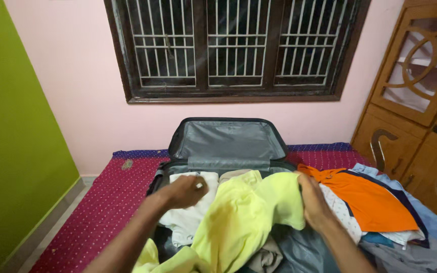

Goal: The person folds and places items of clothing, including a yellow t-shirt and an orange and navy shirt, into a black suitcase sitting on a bed.

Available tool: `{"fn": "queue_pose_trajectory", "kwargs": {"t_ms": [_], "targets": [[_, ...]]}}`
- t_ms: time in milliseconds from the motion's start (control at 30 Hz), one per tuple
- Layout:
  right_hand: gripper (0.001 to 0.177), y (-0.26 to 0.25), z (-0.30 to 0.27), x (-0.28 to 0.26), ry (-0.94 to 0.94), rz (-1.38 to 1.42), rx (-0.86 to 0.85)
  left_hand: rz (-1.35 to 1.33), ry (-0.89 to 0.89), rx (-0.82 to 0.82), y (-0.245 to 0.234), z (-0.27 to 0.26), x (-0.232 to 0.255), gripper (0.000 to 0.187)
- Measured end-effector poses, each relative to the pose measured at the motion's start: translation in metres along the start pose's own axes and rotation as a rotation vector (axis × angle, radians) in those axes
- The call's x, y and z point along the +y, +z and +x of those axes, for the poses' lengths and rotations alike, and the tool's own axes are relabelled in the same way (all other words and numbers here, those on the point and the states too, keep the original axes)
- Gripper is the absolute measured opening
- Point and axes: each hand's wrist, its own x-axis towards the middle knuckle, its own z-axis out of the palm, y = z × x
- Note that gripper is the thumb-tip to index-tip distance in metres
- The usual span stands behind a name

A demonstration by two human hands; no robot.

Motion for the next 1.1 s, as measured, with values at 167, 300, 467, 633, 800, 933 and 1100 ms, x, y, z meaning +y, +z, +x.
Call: {"fn": "queue_pose_trajectory", "kwargs": {"t_ms": [167,300,467,633,800,933,1100], "targets": [[0.03,0.049,-0.03,0.032,-0.544,-0.698,-0.426,-0.46,-0.15,-0.217,0.044,0.036,0.013,0.063],[0.026,0.11,-0.089,0.024,-0.35,-0.917,-0.719,0.024,0.068,-0.102,0.082,0.077,-0.017,0.048],[0.021,0.115,-0.115,0.009,-0.318,-0.791,-0.915,0.027,0.13,0.255,0.1,0.103,-0.09,0.031],[0.02,0.071,-0.07,0.029,-0.161,-0.733,-0.399,0.05,-0.022,0.464,0.081,0.102,-0.139,0.037],[0.028,0.021,-0.004,0.056,-0.283,-1.046,0.064,0.218,0.049,0.525,0.078,0.098,-0.146,0.033],[0.042,-0.006,0.054,0.081,-0.376,-1.208,0.141,0.233,0.176,0.594,0.082,0.07,-0.107,0.042],[0.052,-0.022,0.09,0.103,-0.4,-1.197,0.07,0.477,0.156,0.44,0.082,0.035,-0.05,0.064]]}}
